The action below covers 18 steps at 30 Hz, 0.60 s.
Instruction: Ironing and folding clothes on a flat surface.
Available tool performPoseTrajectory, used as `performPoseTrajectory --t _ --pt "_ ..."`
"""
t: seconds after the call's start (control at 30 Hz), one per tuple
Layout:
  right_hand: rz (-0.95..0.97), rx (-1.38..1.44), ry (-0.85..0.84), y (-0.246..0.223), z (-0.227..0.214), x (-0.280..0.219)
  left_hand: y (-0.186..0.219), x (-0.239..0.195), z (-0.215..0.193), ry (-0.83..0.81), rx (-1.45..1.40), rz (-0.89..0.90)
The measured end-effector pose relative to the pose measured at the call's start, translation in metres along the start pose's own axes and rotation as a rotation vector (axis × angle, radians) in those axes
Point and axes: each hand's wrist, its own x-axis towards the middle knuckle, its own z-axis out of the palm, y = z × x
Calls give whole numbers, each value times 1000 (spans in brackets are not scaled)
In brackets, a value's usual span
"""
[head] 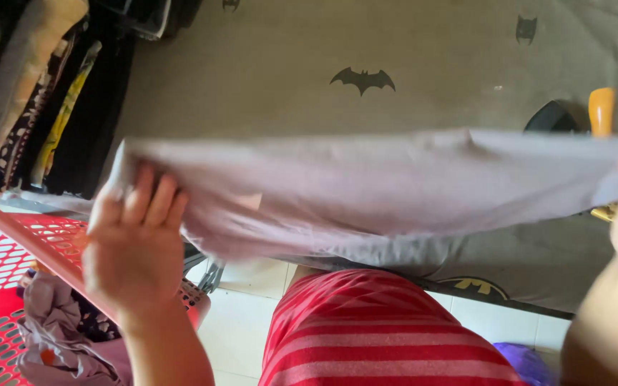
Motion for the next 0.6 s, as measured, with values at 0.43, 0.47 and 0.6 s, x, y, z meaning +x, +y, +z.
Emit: performPoseTrajectory --t 0.43,0.47,0.6 --pt "-416 -670 150 -6 292 95 -208 95 -74 -92 1463 103" --pt "-482 -671 114 2 320 79 -236 85 -84 -99 1719 137" --pt "-528 -940 -233 73 387 17 -288 46 -101 -327 2175 120"
